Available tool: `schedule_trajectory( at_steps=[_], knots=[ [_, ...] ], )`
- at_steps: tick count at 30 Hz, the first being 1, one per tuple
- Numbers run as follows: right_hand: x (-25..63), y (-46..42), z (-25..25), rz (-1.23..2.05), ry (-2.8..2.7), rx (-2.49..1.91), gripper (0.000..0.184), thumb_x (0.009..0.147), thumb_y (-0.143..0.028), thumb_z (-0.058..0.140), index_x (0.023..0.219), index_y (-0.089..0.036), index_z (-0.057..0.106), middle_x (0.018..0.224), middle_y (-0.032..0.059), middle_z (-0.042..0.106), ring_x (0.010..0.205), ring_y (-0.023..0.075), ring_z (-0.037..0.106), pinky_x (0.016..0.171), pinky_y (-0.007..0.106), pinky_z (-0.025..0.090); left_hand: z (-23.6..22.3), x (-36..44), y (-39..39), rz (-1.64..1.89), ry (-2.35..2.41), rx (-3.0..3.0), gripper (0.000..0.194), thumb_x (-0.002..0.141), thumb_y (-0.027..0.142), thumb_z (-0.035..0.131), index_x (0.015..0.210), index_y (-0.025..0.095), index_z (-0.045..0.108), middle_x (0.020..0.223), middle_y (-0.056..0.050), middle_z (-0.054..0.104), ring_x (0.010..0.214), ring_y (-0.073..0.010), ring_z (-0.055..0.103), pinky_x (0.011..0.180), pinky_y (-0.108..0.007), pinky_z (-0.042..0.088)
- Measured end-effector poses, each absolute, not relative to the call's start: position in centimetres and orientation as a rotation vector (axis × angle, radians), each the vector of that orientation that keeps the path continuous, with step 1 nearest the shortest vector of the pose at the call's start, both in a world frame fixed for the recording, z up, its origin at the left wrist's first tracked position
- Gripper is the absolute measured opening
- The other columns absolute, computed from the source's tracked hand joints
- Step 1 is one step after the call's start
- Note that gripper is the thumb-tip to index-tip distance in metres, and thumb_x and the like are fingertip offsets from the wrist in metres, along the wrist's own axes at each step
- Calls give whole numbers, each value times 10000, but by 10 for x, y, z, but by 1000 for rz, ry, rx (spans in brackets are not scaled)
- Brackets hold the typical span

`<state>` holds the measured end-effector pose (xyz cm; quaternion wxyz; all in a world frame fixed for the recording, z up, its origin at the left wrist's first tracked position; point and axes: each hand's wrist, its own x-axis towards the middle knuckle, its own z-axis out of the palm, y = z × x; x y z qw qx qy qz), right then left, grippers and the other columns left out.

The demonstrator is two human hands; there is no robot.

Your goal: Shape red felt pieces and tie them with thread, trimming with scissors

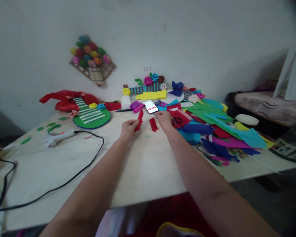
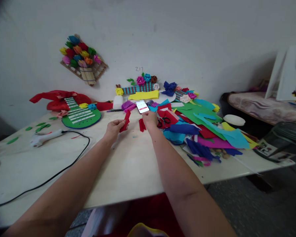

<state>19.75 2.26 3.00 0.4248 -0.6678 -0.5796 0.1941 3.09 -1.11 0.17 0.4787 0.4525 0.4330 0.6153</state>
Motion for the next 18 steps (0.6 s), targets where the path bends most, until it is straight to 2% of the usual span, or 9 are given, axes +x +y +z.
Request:
schedule_trajectory(
  at_steps=[4, 9, 14, 18],
  knots=[
    [201, 16, 37, 285, -1643, -1910, 271, 750, -364, 510, 862, -203, 697, 953, 91, 666, 903, 244, 594, 736, 332, 447, 1, 29, -10, 1506, 1085, 1089, 337, 537, 344, 739, 720, 83, 631, 595, -48, 630, 525, -119, 575, 602, -283, 484],
    [195, 14, 33, 202, -1827, -1992, 374, 776, -414, 474, 929, -143, 682, 978, 159, 646, 941, 268, 590, 759, 343, 444, 0, 28, -10, 1501, 1125, 1064, 313, 551, 324, 731, 728, 85, 634, 641, -62, 649, 532, -119, 577, 589, -273, 481],
    [190, 10, 33, 146, -1941, -1992, 437, 760, -468, 469, 1005, -150, 640, 999, 161, 631, 955, 293, 583, 761, 392, 440, 0, 28, -10, 1512, 1130, 1063, 305, 556, 325, 729, 725, 87, 640, 648, -67, 651, 551, -124, 582, 595, -271, 480],
    [186, 11, 30, 70, -2041, -1975, 422, 734, -440, 511, 1024, -154, 624, 1056, 158, 613, 960, 298, 579, 756, 392, 443, -1, 27, -10, 1514, 1131, 1076, 313, 548, 332, 733, 719, 85, 642, 629, -64, 645, 537, -120, 573, 593, -270, 474]
  ],
)
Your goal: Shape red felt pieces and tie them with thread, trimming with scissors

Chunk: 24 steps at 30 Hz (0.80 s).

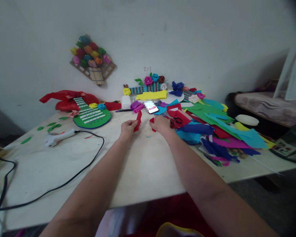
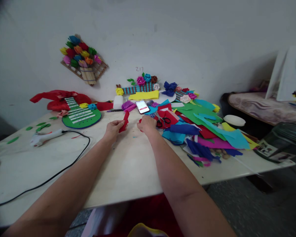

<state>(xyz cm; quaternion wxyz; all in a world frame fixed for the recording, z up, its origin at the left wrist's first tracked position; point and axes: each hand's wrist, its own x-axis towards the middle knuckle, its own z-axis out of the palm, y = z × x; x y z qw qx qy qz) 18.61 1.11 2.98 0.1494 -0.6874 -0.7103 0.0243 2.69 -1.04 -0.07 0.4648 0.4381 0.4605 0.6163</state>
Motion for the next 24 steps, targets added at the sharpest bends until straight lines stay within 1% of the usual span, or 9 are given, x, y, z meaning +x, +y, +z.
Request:
schedule_trajectory(
  at_steps=[3, 7, 14, 19, 22, 24],
  knots=[
    [184, 14, 25, 53, -2096, -1999, 370, 740, -369, 519, 1012, -143, 630, 1051, 165, 615, 961, 293, 582, 757, 377, 444, -1, 26, -10, 1514, 1118, 1081, 319, 549, 327, 732, 730, 80, 644, 636, -66, 645, 534, -119, 570, 594, -276, 474],
    [182, 15, 22, 75, -2098, -2021, 336, 752, -275, 521, 1045, -142, 616, 1053, 171, 614, 979, 263, 583, 784, 341, 435, -1, 25, -10, 1515, 1058, 1044, 322, 543, 311, 738, 736, 74, 638, 611, -55, 633, 538, -120, 573, 594, -277, 476],
    [185, 13, 23, 121, -2017, -2045, 324, 789, -287, 516, 1065, -140, 601, 1061, 178, 609, 1005, 253, 573, 809, 332, 427, 1, 24, -12, 1519, 987, 960, 267, 576, 278, 723, 727, 77, 631, 602, -51, 624, 526, -112, 567, 580, -267, 488],
    [188, 14, 19, 110, -1958, -2029, 320, 803, -258, 500, 1094, -145, 568, 1060, 170, 610, 996, 241, 576, 807, 328, 429, 4, 23, -13, 1464, 920, 840, 142, 661, 179, 647, 758, 77, 628, 636, -63, 629, 520, -108, 565, 557, -249, 503],
    [189, 16, 17, 101, -1919, -2030, 339, 797, -226, 496, 1124, -146, 538, 1043, 161, 616, 975, 244, 585, 788, 333, 441, 4, 20, -12, 1409, 868, 784, 125, 701, 159, 606, 794, 80, 632, 656, -60, 625, 519, -95, 557, 536, -221, 506],
    [189, 17, 16, 119, -1918, -2046, 331, 798, -238, 496, 1108, -135, 552, 1049, 171, 610, 980, 246, 583, 792, 332, 441, 4, 18, -11, 1390, 821, 753, 122, 720, 156, 588, 808, 85, 634, 664, -53, 620, 521, -86, 553, 533, -202, 510]
  ],
)
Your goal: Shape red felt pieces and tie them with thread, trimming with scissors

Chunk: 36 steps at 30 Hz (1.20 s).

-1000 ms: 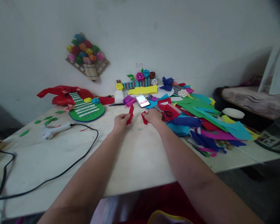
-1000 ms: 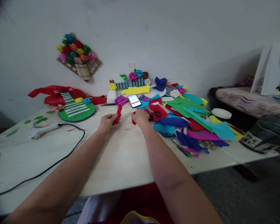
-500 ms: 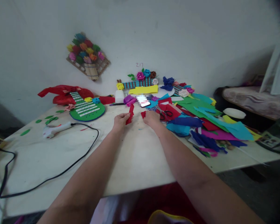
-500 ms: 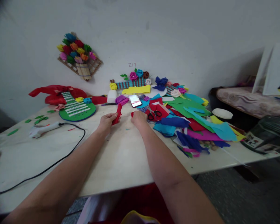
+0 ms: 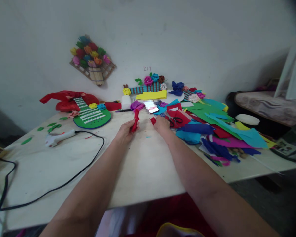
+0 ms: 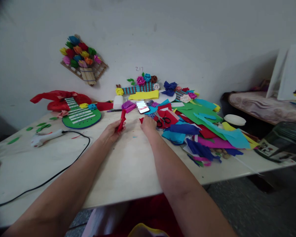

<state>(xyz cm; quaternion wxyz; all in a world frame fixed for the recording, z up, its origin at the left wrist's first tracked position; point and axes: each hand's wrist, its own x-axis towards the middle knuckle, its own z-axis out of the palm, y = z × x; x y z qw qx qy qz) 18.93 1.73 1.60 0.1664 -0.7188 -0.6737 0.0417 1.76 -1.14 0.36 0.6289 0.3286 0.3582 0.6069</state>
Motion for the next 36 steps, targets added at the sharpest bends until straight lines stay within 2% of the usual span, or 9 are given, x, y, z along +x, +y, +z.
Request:
schedule_trajectory(
  at_steps=[4, 11, 13, 15, 18, 20, 22, 26, 36],
  knots=[
    [190, 20, 13, 151, -1945, -2074, 306, 795, -246, 498, 1050, -117, 607, 1061, 188, 603, 995, 250, 575, 803, 328, 439, 4, 14, -10, 1380, 766, 690, 97, 752, 138, 549, 799, 96, 622, 657, -39, 610, 510, -73, 548, 524, -182, 514],
    [193, 25, 11, 205, -1818, -1960, 204, 756, -199, 519, 893, -170, 668, 965, 131, 645, 935, 262, 594, 761, 351, 441, 5, 13, -12, 1360, 759, 685, 89, 762, 142, 546, 810, 110, 612, 652, -29, 605, 507, -68, 549, 527, -173, 514],
    [191, 28, 9, 395, -1710, -1811, 161, 743, -220, 535, 797, -168, 678, 872, 109, 661, 849, 235, 611, 706, 319, 445, 5, 13, -13, 1361, 749, 704, 94, 757, 145, 550, 813, 108, 617, 655, -30, 609, 506, -69, 550, 527, -179, 515],
    [187, 30, 6, 681, -1590, -1600, 149, 724, -222, 543, 708, -144, 669, 740, 89, 662, 676, 180, 605, 601, 270, 437, 5, 13, -13, 1366, 751, 720, 103, 757, 149, 549, 814, 106, 624, 665, -37, 620, 515, -74, 557, 526, -183, 514],
    [179, 30, 5, 946, -1447, -1397, 151, 719, -217, 533, 710, -130, 655, 656, 59, 660, 437, 85, 480, 444, 209, 356, 5, 14, -11, 1393, 776, 721, 120, 755, 148, 545, 814, 97, 636, 723, -60, 649, 547, -87, 577, 526, -188, 511],
    [173, 27, 5, 1070, -1375, -1297, 145, 709, -236, 546, 722, -131, 644, 644, 53, 663, 366, 53, 386, 376, 195, 264, 4, 15, -9, 1421, 791, 707, 118, 744, 131, 550, 808, 90, 640, 777, -73, 663, 591, -101, 598, 533, -193, 512],
    [170, 24, 7, 1179, -1330, -1194, 145, 701, -258, 558, 705, -132, 629, 629, 50, 662, 354, 46, 354, 355, 192, 206, 2, 15, -7, 1441, 792, 700, 109, 727, 110, 558, 795, 94, 642, 817, -74, 669, 652, -118, 617, 560, -203, 519],
    [165, 16, 10, 1302, -1319, -1101, 111, 694, -232, 548, 664, -139, 600, 547, 16, 630, 354, 43, 351, 355, 186, 179, -1, 16, -6, 1447, 771, 716, 101, 711, 104, 570, 777, 115, 645, 818, -71, 675, 736, -142, 627, 634, -230, 527],
    [160, 3, 18, 1419, -1391, -1061, 73, 659, -155, 527, 591, -135, 543, 433, -14, 561, 312, 38, 360, 333, 182, 172, 2, 20, -10, 1459, 789, 793, 69, 672, 103, 615, 722, 90, 661, 728, -62, 668, 660, -111, 609, 718, -235, 496]
  ],
)
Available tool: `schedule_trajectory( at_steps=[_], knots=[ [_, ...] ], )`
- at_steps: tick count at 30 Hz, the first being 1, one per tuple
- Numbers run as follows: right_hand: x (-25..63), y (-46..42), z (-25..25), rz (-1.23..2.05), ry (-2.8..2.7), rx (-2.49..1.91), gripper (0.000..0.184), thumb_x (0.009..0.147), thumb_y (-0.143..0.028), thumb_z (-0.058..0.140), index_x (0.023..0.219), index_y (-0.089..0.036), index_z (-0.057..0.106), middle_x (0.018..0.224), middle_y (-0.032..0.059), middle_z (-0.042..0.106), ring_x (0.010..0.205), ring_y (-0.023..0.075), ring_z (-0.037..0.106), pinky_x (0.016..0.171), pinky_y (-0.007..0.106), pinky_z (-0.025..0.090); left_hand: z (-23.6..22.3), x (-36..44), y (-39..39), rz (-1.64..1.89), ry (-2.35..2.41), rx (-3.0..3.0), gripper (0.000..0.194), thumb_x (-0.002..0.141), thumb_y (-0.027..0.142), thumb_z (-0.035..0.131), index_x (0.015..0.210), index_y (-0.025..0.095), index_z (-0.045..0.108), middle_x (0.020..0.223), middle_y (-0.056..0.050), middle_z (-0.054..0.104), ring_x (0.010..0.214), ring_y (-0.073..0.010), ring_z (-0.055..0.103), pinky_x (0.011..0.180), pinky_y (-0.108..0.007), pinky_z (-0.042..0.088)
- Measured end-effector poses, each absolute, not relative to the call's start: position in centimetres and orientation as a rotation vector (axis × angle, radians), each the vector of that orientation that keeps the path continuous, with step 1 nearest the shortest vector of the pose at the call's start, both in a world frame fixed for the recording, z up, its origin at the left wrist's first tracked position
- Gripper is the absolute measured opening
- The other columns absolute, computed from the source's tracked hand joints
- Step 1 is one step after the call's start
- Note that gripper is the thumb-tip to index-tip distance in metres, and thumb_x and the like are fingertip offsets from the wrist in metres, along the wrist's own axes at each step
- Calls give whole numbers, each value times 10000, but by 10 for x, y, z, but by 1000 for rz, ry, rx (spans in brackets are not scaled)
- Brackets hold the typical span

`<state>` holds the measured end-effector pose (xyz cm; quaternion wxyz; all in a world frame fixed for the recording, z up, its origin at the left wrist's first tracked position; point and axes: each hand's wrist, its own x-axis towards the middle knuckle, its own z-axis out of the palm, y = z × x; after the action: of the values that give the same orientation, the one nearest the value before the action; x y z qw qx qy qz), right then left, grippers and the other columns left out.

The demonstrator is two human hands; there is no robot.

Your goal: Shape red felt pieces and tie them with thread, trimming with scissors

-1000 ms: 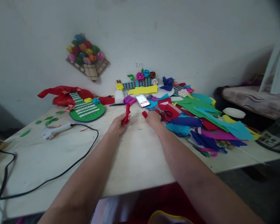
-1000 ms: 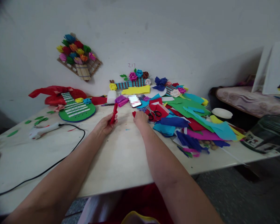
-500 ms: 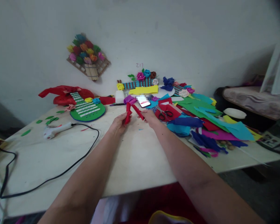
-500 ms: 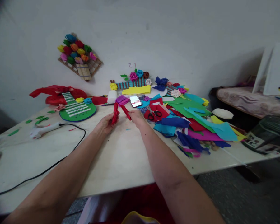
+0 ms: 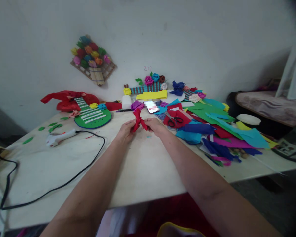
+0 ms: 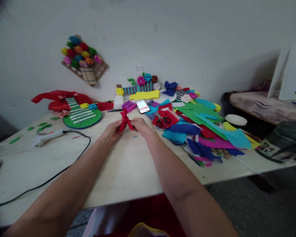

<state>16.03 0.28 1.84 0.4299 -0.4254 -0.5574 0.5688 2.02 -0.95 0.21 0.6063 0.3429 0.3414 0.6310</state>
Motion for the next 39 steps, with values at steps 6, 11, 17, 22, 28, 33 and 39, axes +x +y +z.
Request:
schedule_trajectory(
  at_steps=[6, 11, 17, 22, 28, 33, 39],
  knots=[
    [161, 9, 11, 1456, -1407, -1062, 84, 687, -173, 538, 613, -133, 544, 446, -6, 575, 306, 37, 356, 328, 182, 179, 4, 22, -11, 1486, 818, 790, 69, 628, 85, 653, 693, 69, 669, 711, -73, 669, 622, -112, 595, 683, -228, 480],
    [163, 8, 12, 1476, -1444, -1011, 301, 810, -388, 469, 685, -130, 560, 540, 37, 625, 350, 49, 410, 334, 179, 214, 3, 19, -7, 1541, 821, 781, 77, 658, 82, 639, 720, 65, 680, 713, -81, 670, 610, -106, 587, 673, -221, 470],
    [163, 8, 14, 1566, -1431, -952, 338, 844, -439, 433, 845, -126, 563, 691, 77, 672, 394, 80, 506, 367, 198, 328, 0, 13, -3, 1621, 808, 769, 51, 670, 104, 637, 698, 89, 677, 711, -64, 671, 626, -105, 586, 659, -222, 475],
    [161, 4, 15, 1506, -1414, -967, 248, 857, -336, 450, 768, -124, 542, 706, 71, 666, 370, 71, 493, 355, 200, 326, -1, 13, -2, 1603, 802, 827, 95, 619, 128, 691, 700, 80, 678, 702, -74, 662, 622, -117, 579, 661, -243, 467],
    [159, 1, 17, 1486, -1408, -1000, 186, 848, -279, 470, 761, -128, 534, 673, 53, 654, 369, 68, 493, 343, 188, 309, -2, 13, -2, 1589, 801, 852, 136, 576, 135, 716, 698, 86, 682, 713, -75, 662, 642, -124, 579, 658, -245, 460],
    [159, 3, 15, 1444, -1443, -987, 186, 839, -282, 492, 745, -131, 547, 686, 52, 662, 390, 61, 504, 348, 175, 317, -1, 14, -2, 1593, 821, 838, 119, 570, 126, 712, 680, 88, 683, 707, -72, 663, 638, -123, 576, 654, -242, 456],
    [159, 4, 15, 1445, -1423, -992, 199, 847, -303, 478, 785, -129, 551, 703, 53, 660, 399, 61, 510, 350, 176, 334, 1, 14, -3, 1628, 824, 811, 95, 595, 116, 691, 683, 83, 682, 726, -78, 661, 649, -120, 583, 685, -244, 450]
  ],
)
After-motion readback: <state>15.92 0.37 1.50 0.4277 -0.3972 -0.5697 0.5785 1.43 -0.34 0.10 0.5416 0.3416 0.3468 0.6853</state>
